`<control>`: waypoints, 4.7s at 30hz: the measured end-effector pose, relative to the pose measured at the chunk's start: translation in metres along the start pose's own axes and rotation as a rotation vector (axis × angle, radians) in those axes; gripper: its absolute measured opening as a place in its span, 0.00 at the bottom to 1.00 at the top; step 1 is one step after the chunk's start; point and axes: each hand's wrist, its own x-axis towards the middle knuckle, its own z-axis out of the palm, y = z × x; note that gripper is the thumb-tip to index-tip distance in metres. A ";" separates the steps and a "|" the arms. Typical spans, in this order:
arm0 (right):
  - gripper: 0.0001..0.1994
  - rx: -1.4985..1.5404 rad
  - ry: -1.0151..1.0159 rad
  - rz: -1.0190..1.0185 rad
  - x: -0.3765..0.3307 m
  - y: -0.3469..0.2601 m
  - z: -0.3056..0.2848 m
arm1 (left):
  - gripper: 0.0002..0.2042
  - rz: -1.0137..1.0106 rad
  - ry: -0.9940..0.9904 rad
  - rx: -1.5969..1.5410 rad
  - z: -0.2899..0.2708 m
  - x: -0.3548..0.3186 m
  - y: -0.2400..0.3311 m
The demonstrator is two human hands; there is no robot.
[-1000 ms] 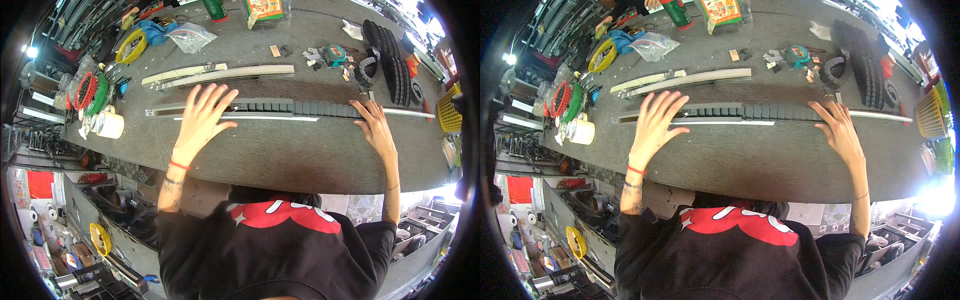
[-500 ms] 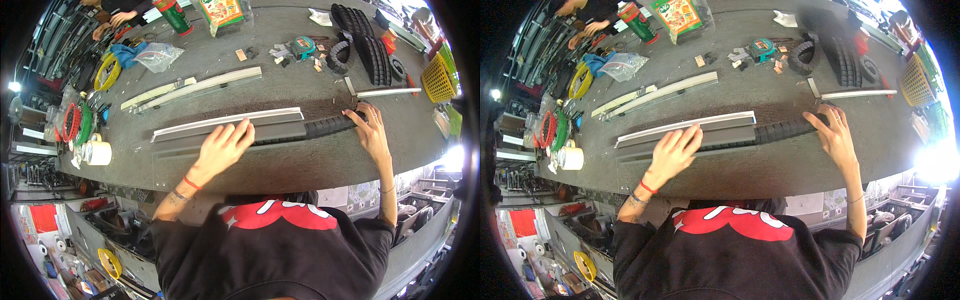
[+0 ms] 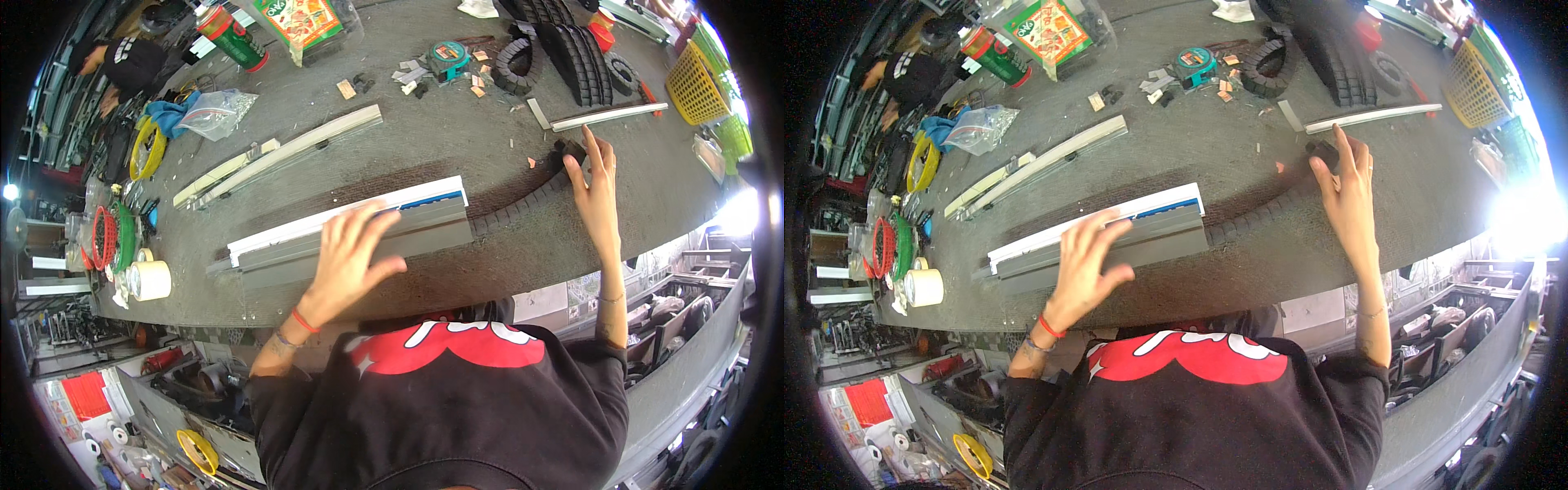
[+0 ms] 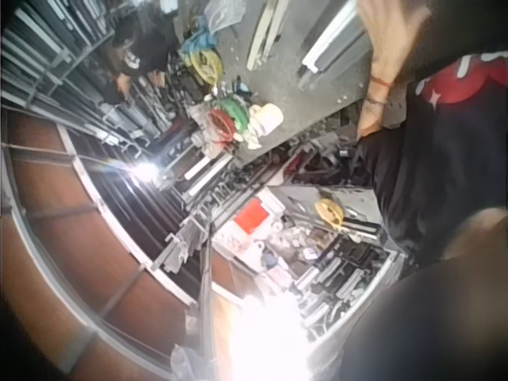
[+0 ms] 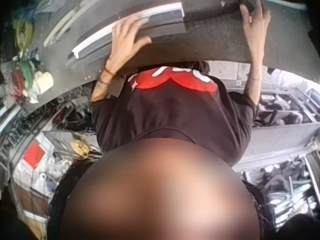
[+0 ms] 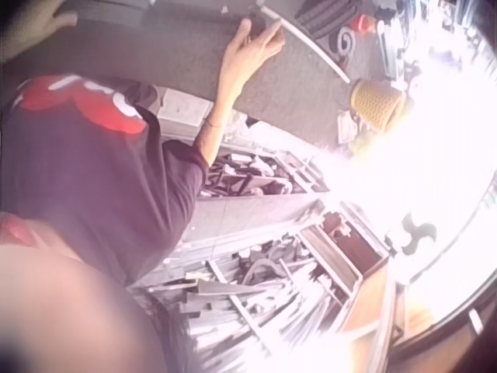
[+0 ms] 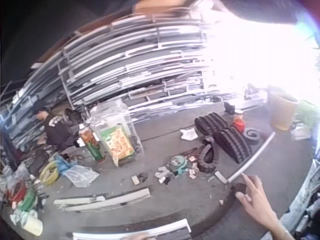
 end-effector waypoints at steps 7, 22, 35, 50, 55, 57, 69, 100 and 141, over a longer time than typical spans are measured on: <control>0.21 -0.060 -0.027 0.198 0.006 0.018 0.008 | 0.14 -0.004 -0.172 -0.160 0.011 0.068 -0.026; 0.17 0.396 0.248 0.229 0.013 0.012 0.060 | 0.33 0.332 -0.013 0.189 0.015 0.033 0.030; 0.14 0.756 0.443 0.547 0.016 -0.017 0.075 | 0.13 0.507 0.051 0.520 0.039 0.013 0.021; 0.13 0.675 0.347 0.392 -0.014 -0.055 0.099 | 0.12 0.490 0.061 0.432 0.044 0.018 0.031; 0.12 0.687 0.331 0.494 -0.017 -0.058 0.102 | 0.12 0.460 0.076 0.442 0.046 0.018 0.033; 0.13 0.694 0.382 0.564 -0.018 -0.057 0.103 | 0.13 0.452 0.076 0.441 0.047 0.019 0.033; 0.13 0.525 0.224 0.357 -0.049 -0.034 0.068 | 0.19 0.343 0.141 0.301 0.046 0.019 0.034; 0.09 0.706 0.040 0.257 -0.036 -0.047 0.076 | 0.13 0.055 -0.005 -0.163 0.017 0.066 -0.006; 0.08 0.773 0.107 0.215 -0.042 -0.069 0.099 | 0.11 0.476 0.044 0.176 0.034 0.034 0.028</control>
